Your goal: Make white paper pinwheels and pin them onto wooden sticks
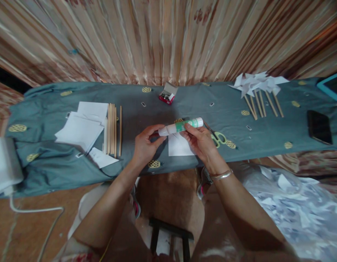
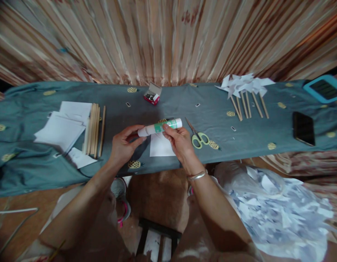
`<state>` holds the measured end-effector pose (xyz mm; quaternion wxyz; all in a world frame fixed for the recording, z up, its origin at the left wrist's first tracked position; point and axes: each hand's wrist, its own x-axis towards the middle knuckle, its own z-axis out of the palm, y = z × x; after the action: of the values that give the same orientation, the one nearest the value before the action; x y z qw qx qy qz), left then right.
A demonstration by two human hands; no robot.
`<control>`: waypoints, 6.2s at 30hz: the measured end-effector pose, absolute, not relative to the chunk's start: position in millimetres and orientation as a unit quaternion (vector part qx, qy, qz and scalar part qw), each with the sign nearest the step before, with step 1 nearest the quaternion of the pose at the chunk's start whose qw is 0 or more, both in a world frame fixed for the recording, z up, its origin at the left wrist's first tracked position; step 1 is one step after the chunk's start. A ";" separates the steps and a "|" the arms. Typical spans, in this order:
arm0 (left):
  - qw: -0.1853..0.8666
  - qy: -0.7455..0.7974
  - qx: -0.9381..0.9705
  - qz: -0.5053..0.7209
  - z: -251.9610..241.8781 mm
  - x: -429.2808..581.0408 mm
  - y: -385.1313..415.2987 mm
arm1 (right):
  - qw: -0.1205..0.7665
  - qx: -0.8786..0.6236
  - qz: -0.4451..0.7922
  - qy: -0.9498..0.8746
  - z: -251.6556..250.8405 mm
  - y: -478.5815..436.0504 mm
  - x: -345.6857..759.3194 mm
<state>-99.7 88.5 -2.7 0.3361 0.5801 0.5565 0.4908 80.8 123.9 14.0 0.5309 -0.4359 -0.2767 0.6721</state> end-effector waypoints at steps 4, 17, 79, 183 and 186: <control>0.330 0.550 0.584 0.497 -2.3 -100.3 88.2 | 0.531 -0.444 0.664 -0.282 14.9 123.9 79.7; 0.176 0.542 0.702 0.428 2.7 -108.1 84.3 | 0.490 -0.494 0.654 -0.296 18.2 119.3 68.1; 0.076 0.388 0.877 0.274 7.4 -68.3 36.0 | 0.305 -0.467 0.422 -0.715 6.7 72.2 143.7; 0.044 0.457 0.842 0.282 5.4 -98.0 47.1 | 0.285 -0.517 0.180 -0.786 8.3 53.3 135.4; 0.057 0.441 0.849 0.285 6.7 -90.5 39.0 | 0.284 -0.509 0.182 -0.792 10.2 50.7 131.1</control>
<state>-90.5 39.0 6.7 0.0566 0.8494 0.4409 0.2845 131.1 50.7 10.2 0.2840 -0.5086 -0.7921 0.1825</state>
